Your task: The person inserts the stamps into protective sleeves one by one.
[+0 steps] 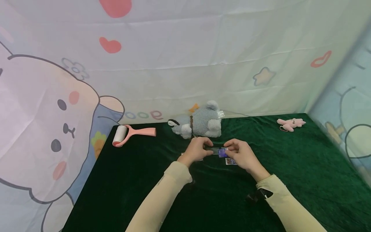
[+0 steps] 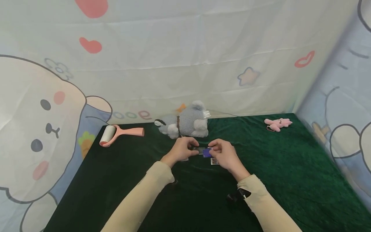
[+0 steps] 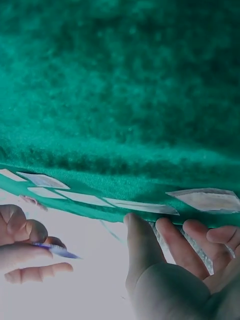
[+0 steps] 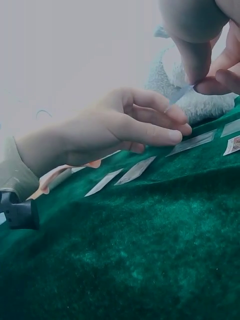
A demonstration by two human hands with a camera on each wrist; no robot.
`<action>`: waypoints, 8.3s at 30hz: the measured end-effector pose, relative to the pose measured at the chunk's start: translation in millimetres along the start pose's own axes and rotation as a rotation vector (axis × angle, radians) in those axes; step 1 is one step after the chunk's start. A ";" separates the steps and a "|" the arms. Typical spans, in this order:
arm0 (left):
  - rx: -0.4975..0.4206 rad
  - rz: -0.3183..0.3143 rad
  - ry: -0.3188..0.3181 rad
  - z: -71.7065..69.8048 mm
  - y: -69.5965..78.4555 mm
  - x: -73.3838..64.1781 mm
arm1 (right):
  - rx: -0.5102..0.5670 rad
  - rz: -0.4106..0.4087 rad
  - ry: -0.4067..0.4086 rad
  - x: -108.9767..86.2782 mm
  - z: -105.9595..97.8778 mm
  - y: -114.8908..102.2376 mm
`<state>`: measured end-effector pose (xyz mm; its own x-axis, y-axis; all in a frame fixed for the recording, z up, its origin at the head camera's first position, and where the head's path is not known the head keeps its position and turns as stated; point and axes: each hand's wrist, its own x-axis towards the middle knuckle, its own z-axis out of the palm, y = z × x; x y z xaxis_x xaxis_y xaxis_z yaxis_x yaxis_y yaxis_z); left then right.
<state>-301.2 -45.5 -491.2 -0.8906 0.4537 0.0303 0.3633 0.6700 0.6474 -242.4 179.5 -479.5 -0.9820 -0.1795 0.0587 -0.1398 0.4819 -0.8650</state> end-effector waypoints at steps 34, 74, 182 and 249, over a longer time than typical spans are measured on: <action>0.036 -0.051 -0.009 1.1 -1.4 4.3 | 0.059 -0.001 0.028 -0.6 -7.8 -1.2; -0.183 0.070 0.001 -15.8 -11.7 -10.9 | 0.086 -0.013 0.026 0.5 -15.2 -5.1; -0.338 -0.024 -0.062 -19.9 -11.1 -16.0 | -0.083 -0.136 0.142 5.4 1.0 -6.5; -0.462 0.077 -0.081 -23.8 -8.2 -13.6 | -0.055 -0.166 0.043 7.7 -1.9 -5.9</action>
<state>-298.6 -71.2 -478.8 -0.8352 0.5482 0.0440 0.2516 0.3098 0.9169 -249.3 176.8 -473.1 -0.9493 -0.2239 0.2206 -0.3057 0.4950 -0.8133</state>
